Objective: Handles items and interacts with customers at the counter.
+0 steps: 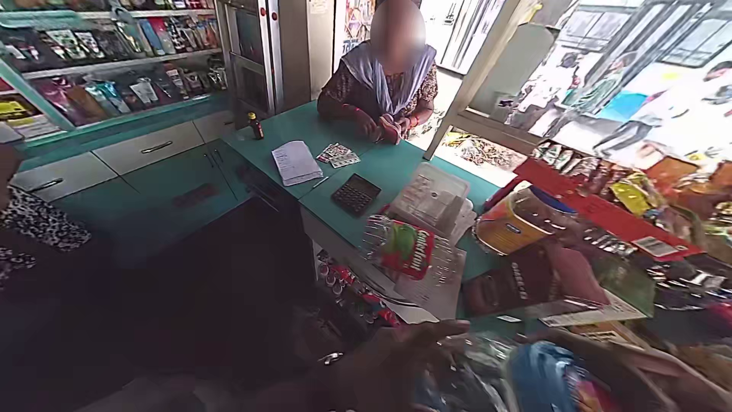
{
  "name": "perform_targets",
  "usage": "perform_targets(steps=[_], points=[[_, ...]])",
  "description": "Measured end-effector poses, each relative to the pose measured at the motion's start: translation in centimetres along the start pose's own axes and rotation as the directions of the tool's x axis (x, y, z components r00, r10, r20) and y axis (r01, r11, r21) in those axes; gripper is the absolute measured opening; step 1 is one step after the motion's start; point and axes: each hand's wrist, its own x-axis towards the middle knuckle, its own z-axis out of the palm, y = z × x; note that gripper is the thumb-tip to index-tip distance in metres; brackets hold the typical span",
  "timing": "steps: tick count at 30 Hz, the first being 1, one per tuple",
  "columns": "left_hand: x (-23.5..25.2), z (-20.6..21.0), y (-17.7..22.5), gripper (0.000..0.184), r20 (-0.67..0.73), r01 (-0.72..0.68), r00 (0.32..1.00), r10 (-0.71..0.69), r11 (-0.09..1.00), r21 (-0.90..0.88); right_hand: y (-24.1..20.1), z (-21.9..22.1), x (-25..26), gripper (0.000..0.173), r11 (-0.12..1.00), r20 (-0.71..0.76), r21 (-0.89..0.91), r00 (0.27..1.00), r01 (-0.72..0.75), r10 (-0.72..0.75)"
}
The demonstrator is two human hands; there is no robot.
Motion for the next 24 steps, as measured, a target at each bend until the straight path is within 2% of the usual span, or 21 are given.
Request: perform_targets(steps=[2,4,5,7,8,9,10,11,12,13,14,15,16,18,19,21,22,23,24], points=[[-4.6,-3.9,-1.1,0.111,-0.104,-0.016,0.994,0.015,1.0,-0.008,2.6,3.8,1.6,0.093,0.998,0.175,0.053,0.983,0.04,-0.049],[-9.5,-7.2,-1.2,0.108,-0.234,0.016,0.972,0.004,0.996,0.083,4.4,8.1,4.0,0.08,0.986,0.341,0.125,0.928,0.111,-0.148],[-11.8,-8.8,-0.7,0.107,-0.305,0.062,0.952,-0.009,0.985,0.163,5.3,10.5,5.5,0.072,0.969,0.379,0.205,0.902,0.137,-0.207],[-16.0,-11.4,1.0,0.112,-0.455,0.224,0.888,-0.07,0.929,0.293,6.9,16.0,8.4,0.062,0.88,0.353,0.468,0.897,0.077,-0.266],[-18.2,-12.5,1.5,0.116,-0.506,0.29,0.856,-0.106,0.909,0.299,8.1,18.8,9.8,0.064,0.787,0.312,0.617,0.916,0.005,-0.25],[-20.1,-13.4,1.9,0.12,-0.563,0.334,0.817,-0.125,0.898,0.286,9.5,21.6,11.3,0.068,0.686,0.262,0.724,0.948,-0.067,-0.184],[-21.7,-13.8,2.3,0.122,-0.638,0.383,0.759,-0.128,0.881,0.278,11.5,24.1,12.8,0.069,0.642,0.229,0.755,0.971,-0.134,-0.067],[-23.3,-14.1,2.5,0.124,-0.694,0.42,0.71,-0.118,0.862,0.284,13.8,26.1,14.5,0.067,0.726,0.202,0.663,0.978,-0.181,0.059],[-24.8,-14.4,2.6,0.124,-0.732,0.449,0.674,-0.104,0.844,0.293,16.6,28.0,16.4,0.065,0.886,0.138,0.402,0.972,-0.23,0.19],[-26.0,-14.8,2.6,0.124,-0.75,0.455,0.658,-0.07,0.83,0.322,19.7,29.8,18.2,0.068,0.956,0.066,0.043,0.956,-0.289,0.286],[-27.0,-15.4,2.5,0.124,-0.757,0.449,0.652,-0.035,0.823,0.348,22.5,31.1,19.9,0.073,0.901,0.013,-0.266,0.933,-0.344,0.36],[-27.1,-16.1,2.8,0.121,-0.774,0.446,0.633,-0.022,0.827,0.342,25.1,32.1,21.5,0.075,0.808,-0.025,-0.465,0.918,-0.362,0.397],[-26.7,-16.8,3.1,0.118,-0.797,0.437,0.603,-0.034,0.849,0.295,27.4,32.8,22.5,0.074,0.726,-0.043,-0.595,0.916,-0.344,0.399],[-26.7,-18.1,3.3,0.108,-0.818,0.449,0.573,-0.059,0.857,0.253,31.1,33.7,22.9,0.067,0.628,-0.002,-0.742,0.937,-0.235,0.348],[-26.8,-18.6,3.4,0.103,-0.823,0.454,0.565,-0.054,0.853,0.256,31.6,33.9,23.0,0.073,0.618,0.034,-0.76,0.937,-0.203,0.349],[-27.2,-21.0,1.3,0.095,-0.816,0.414,0.576,0.051,0.842,0.345,29.9,33.4,24.0,0.084,0.718,0.072,-0.662,0.935,-0.216,0.348],[-27.2,-22.3,0.4,0.097,-0.798,0.401,0.597,0.082,0.831,0.386,27.3,32.7,24.2,0.076,0.821,0.07,-0.527,0.952,-0.219,0.299],[-27.1,-23.8,-0.5,0.1,-0.774,0.402,0.625,0.1,0.808,0.43,24.1,32.0,24.0,0.057,0.933,0.029,-0.322,0.984,-0.16,0.178],[-26.8,-25.2,-1.1,0.102,-0.761,0.427,0.643,0.091,0.781,0.455,20.9,31.6,23.5,0.034,0.998,-0.007,-0.046,0.999,-0.04,0.04]])
